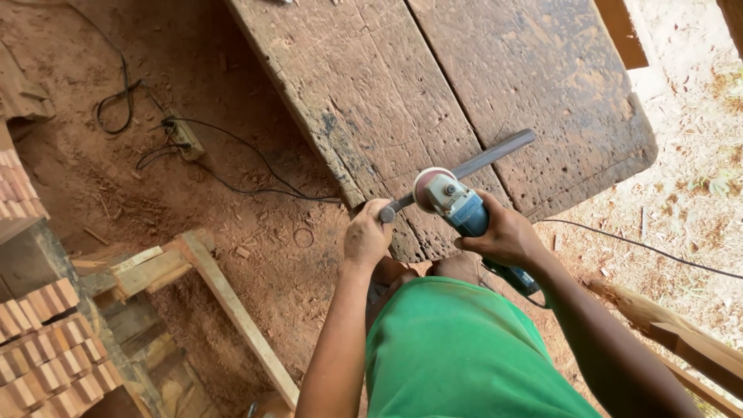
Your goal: Grinding and sharpening the edges of a metal hammer-like tool using a handheld angle grinder on a wooden workbench.
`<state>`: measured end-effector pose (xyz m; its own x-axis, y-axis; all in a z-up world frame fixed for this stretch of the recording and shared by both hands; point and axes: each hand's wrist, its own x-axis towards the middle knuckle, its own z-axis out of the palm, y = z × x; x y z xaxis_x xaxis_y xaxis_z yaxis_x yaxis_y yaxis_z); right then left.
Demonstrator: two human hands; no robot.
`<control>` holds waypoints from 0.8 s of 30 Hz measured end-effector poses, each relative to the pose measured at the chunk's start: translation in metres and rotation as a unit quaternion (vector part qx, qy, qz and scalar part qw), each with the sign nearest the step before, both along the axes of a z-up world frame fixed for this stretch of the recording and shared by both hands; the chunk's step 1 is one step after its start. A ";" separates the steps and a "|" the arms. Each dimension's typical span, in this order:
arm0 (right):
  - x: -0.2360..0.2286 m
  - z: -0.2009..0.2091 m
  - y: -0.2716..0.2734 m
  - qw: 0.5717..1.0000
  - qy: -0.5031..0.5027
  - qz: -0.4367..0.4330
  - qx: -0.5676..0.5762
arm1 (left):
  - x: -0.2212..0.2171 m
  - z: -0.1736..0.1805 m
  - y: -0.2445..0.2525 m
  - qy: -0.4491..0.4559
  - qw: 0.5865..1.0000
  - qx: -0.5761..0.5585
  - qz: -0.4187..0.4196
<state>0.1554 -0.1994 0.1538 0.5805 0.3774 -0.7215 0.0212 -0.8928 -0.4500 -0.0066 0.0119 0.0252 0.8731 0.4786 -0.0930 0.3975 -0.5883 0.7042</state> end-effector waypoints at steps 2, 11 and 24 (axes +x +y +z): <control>0.006 0.003 -0.004 1.000 0.005 -0.004 -0.014 | 0.001 -0.001 0.000 -0.002 1.000 -0.001 0.000; 0.035 0.023 -0.017 0.998 -0.006 -0.045 -0.051 | 0.003 0.002 -0.001 -0.009 1.000 -0.006 0.005; 0.074 0.027 -0.096 0.952 0.036 -0.285 0.110 | 0.003 0.040 -0.007 -0.066 0.995 0.076 0.008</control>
<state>0.2294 -0.2954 0.1805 0.6887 0.1636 -0.7063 -0.4751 -0.6341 -0.6101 -0.0034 0.0044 0.0654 0.8655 0.4915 0.0966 0.3167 -0.6863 0.6547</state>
